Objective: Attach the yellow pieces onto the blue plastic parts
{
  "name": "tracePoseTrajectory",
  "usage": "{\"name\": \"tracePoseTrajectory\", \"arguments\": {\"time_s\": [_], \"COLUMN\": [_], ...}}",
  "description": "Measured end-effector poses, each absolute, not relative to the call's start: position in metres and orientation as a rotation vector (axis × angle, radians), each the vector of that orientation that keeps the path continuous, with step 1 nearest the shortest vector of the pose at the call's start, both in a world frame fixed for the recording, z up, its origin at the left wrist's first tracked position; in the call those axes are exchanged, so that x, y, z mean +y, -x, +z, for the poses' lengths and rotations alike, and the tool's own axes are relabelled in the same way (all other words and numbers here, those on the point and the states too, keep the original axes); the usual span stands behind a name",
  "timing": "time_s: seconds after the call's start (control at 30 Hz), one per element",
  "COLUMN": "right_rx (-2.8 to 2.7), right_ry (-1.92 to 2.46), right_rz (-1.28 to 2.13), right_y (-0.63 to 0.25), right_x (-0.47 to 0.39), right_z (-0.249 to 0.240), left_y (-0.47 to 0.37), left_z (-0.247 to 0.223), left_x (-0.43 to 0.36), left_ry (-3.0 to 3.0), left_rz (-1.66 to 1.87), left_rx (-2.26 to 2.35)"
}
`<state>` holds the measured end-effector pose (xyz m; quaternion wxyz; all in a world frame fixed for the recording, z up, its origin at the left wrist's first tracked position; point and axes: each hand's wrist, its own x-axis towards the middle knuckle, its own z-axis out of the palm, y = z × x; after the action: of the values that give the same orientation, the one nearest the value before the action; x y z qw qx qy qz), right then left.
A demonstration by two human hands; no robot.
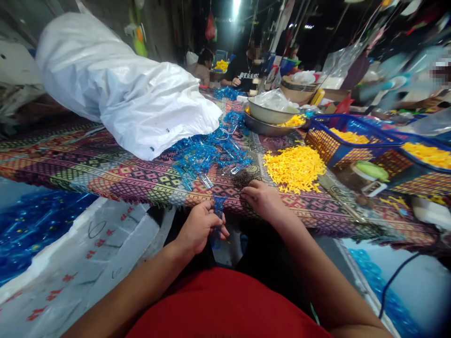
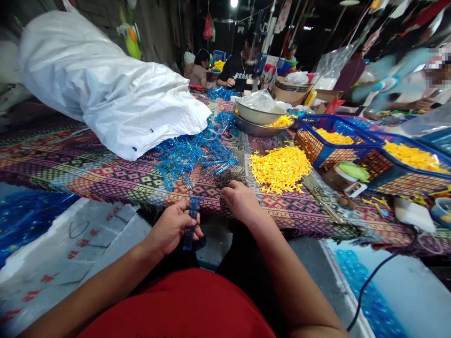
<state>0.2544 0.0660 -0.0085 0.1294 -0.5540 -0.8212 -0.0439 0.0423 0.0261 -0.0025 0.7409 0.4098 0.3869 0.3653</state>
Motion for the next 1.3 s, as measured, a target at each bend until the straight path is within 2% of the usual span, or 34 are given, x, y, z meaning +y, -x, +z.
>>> {"name": "tracePoseTrajectory", "arguments": {"time_s": [0.13,0.5,0.67,0.83,1.07,1.3], "right_rx": [-2.503,-2.516,-2.392,-2.466,-2.247,-2.411], "right_ry": [1.613,1.504,1.492,1.474,1.390,1.413], "right_rz": [-0.194,-0.055,0.063,0.035,0.078,-0.134], "right_y": [-0.241,-0.238,-0.244,-0.242,-0.241,-0.237], "right_x": [0.065,0.066,0.068,0.067,0.067,0.066], "right_z": [-0.004,-0.006,-0.006,-0.009,-0.018,-0.021], "left_y": [-0.044,-0.042,-0.041,-0.041,-0.041,-0.044], "left_z": [-0.004,-0.004,-0.002,-0.005,-0.010,-0.012], "left_x": [0.024,0.024,0.024,0.024,0.021,0.019], "left_ry": [-0.888,-0.889,-0.901,-0.914,-0.937,-0.935], "left_rz": [0.799,0.810,0.808,0.816,0.852,0.854], "left_rx": [0.822,0.825,0.807,0.832,0.854,0.877]}}
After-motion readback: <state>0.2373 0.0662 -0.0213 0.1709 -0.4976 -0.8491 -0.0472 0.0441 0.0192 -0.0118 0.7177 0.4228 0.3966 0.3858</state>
